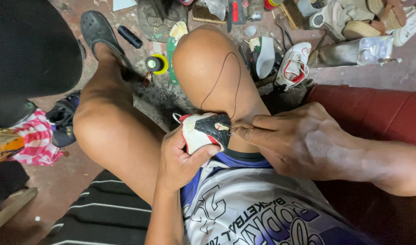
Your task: The person sits on the floor and sews the sole of a white and red sneaker using a needle and black thread. They repeatedly push the needle through the shoe's material and pull the thread tight to secure the sole.
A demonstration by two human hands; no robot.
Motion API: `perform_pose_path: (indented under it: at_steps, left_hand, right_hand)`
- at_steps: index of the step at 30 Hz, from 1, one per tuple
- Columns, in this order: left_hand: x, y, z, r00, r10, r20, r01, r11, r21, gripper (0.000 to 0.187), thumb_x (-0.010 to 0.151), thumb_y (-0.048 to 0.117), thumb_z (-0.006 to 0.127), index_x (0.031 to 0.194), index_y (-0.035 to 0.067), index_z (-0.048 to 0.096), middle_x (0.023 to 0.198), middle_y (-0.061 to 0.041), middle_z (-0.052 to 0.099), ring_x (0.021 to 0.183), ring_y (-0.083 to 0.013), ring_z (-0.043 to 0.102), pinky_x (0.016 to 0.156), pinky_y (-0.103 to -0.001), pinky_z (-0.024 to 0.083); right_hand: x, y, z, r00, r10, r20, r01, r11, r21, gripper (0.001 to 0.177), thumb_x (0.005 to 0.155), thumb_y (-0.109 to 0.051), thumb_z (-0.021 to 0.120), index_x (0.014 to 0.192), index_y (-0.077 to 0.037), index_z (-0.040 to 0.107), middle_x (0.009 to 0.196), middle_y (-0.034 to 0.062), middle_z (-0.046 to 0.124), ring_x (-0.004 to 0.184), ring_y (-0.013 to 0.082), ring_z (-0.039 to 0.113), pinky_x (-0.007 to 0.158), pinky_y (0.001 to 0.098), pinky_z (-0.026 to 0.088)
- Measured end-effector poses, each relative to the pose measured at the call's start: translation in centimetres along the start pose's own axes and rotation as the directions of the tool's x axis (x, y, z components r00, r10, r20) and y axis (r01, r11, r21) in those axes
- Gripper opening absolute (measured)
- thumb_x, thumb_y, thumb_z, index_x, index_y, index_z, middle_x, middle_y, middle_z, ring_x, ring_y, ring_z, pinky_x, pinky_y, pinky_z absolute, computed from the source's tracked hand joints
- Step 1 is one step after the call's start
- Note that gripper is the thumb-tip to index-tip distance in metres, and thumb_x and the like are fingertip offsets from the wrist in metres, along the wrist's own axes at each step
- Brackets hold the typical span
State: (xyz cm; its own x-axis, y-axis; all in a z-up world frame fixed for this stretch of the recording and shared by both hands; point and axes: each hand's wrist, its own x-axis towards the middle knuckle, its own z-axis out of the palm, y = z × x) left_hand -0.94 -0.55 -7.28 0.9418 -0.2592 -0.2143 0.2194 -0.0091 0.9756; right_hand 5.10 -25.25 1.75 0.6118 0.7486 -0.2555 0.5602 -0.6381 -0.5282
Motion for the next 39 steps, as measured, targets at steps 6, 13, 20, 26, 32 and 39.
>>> perform_pose_path:
  at_steps: [6,13,20,26,32,39]
  left_hand:
    - [0.9,0.7,0.1,0.998,0.046,0.045,-0.05,0.994,0.096,0.045,0.084,0.018,0.081,0.124,0.003,0.067,0.104,-0.006,0.075,0.091,-0.0151,0.072,0.086,-0.029,0.057]
    - [1.4,0.7,-0.4,0.996,0.047,0.07,-0.053,0.995,0.088,0.041,0.086,0.015,0.079,0.124,0.003,0.067,0.105,-0.007,0.074,0.091,-0.0179,0.073,0.087,-0.03,0.058]
    - [1.8,1.1,-0.4,0.995,0.084,0.054,-0.09,0.989,0.12,0.04,0.088,0.018,0.08,0.122,0.003,0.066,0.104,-0.009,0.073,0.091,-0.0215,0.073,0.086,-0.031,0.058]
    - [1.7,1.8,-0.1,0.997,0.049,0.063,-0.059,0.982,0.18,0.037,0.088,0.021,0.081,0.118,0.004,0.067,0.102,-0.01,0.074,0.09,-0.024,0.074,0.083,-0.033,0.058]
    - [-0.8,1.0,-1.4,0.994,-0.044,-0.103,0.056,0.991,0.119,0.019,0.087,0.012,0.075,0.103,0.002,0.072,0.1,-0.01,0.074,0.082,-0.0191,0.072,0.071,-0.029,0.059]
    - [-5.4,5.8,-5.3,0.694,-0.112,-0.711,0.42,0.865,0.274,0.011,0.103,0.009,0.066,0.107,-0.001,0.066,0.089,-0.007,0.071,0.074,-0.0086,0.065,0.065,-0.025,0.057]
  right_hand:
    - [0.7,0.2,-0.8,0.989,-0.115,-0.089,0.114,0.993,-0.006,0.046,0.072,-0.009,0.07,0.117,-0.004,0.068,0.095,0.0073,0.073,0.067,0.0241,0.073,0.046,0.0381,0.055]
    - [2.5,-0.7,-1.3,0.998,-0.031,0.059,0.034,0.998,-0.048,0.038,0.069,-0.009,0.071,0.107,-0.006,0.067,0.086,0.0078,0.07,0.06,0.0265,0.072,0.041,0.043,0.052]
    - [3.2,-0.9,-1.0,0.998,-0.018,0.061,0.02,0.999,-0.039,0.025,0.07,-0.008,0.067,0.094,-0.003,0.063,0.087,0.0138,0.071,0.06,0.0307,0.072,0.042,0.0444,0.054]
    - [3.9,-0.4,0.5,0.979,0.098,0.179,-0.096,0.995,-0.021,0.015,0.081,-0.01,0.062,0.095,-0.006,0.06,0.074,0.0145,0.068,0.058,0.0332,0.07,0.047,0.0469,0.053]
    - [2.2,0.5,0.2,0.963,0.199,0.183,-0.208,0.978,0.028,0.012,0.087,-0.017,0.066,0.097,-0.013,0.063,0.076,0.0055,0.07,0.06,0.0288,0.07,0.054,0.0501,0.049]
    - [1.1,2.4,-0.6,0.99,0.137,0.019,-0.138,0.97,0.199,0.019,0.078,-0.012,0.075,0.096,-0.012,0.07,0.082,0.0036,0.077,0.068,0.0237,0.074,0.057,0.0372,0.056]
